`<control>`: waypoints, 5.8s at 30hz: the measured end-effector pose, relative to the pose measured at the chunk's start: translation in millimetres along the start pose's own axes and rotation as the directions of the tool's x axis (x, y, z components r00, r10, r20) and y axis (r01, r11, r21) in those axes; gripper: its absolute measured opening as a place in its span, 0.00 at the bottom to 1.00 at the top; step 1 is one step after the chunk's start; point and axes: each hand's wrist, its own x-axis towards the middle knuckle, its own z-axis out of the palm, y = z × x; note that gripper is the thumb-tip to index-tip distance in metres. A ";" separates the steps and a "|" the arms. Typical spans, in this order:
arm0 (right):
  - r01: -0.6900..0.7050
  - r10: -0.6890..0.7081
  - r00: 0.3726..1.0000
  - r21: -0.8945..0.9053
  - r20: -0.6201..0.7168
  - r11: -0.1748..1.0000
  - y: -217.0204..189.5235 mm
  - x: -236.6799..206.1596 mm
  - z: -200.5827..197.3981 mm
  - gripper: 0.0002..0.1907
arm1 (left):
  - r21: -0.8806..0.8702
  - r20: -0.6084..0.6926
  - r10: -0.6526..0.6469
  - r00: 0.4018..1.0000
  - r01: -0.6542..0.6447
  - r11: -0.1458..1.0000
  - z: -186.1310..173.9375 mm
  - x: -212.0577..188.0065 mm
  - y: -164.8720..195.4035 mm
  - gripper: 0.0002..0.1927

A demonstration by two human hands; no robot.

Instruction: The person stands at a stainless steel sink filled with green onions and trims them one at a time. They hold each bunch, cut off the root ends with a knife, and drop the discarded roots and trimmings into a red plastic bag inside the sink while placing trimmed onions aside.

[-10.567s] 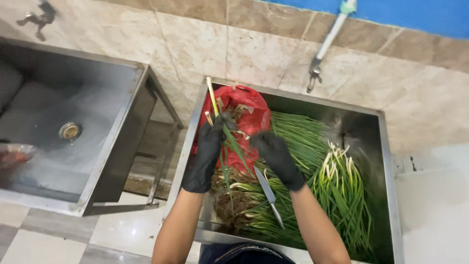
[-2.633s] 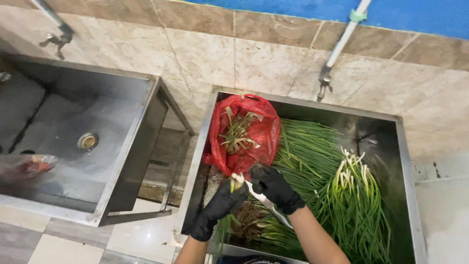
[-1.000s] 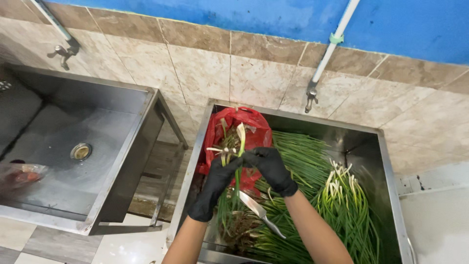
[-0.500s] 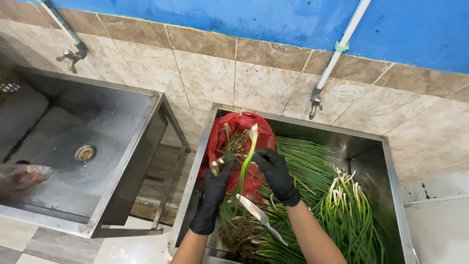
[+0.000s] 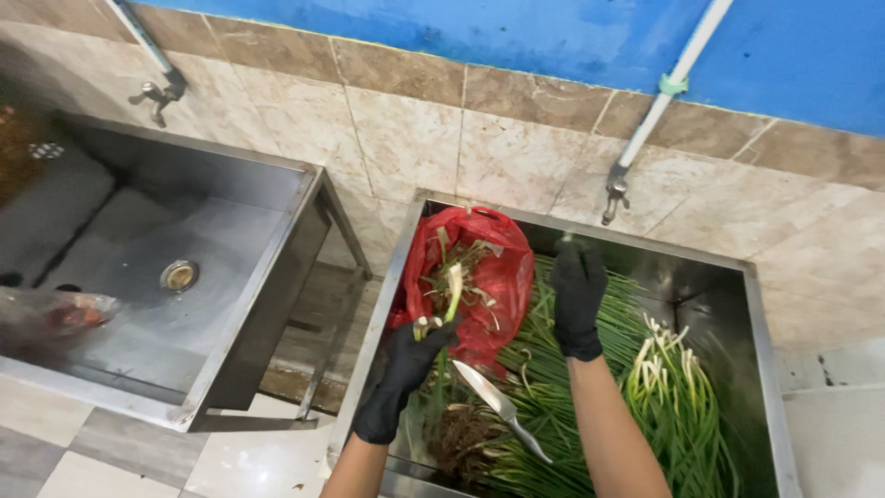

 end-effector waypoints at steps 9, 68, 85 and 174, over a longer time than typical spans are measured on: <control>0.166 -0.125 0.875 -0.048 0.469 0.985 19.2 -39.4 71.3 0.22 | -0.041 -0.190 0.182 0.965 -0.193 0.980 5.5 -0.8 -4.4 0.09; -0.824 0.287 0.386 0.188 0.877 0.534 16.3 -43.3 26.1 0.26 | -0.123 -0.254 0.084 0.963 -0.119 0.985 1.0 97.7 94.2 0.10; -0.239 0.273 0.954 -0.873 -0.128 0.425 14.8 -96.3 -264.0 0.22 | -0.686 0.426 0.051 0.903 0.286 0.669 -20.3 73.0 36.9 0.26; 0.376 -0.248 0.872 -0.256 0.421 0.891 39.4 39.0 66.1 0.19 | 0.060 -0.017 -0.026 1.000 0.027 0.998 -2.8 24.3 -4.5 0.10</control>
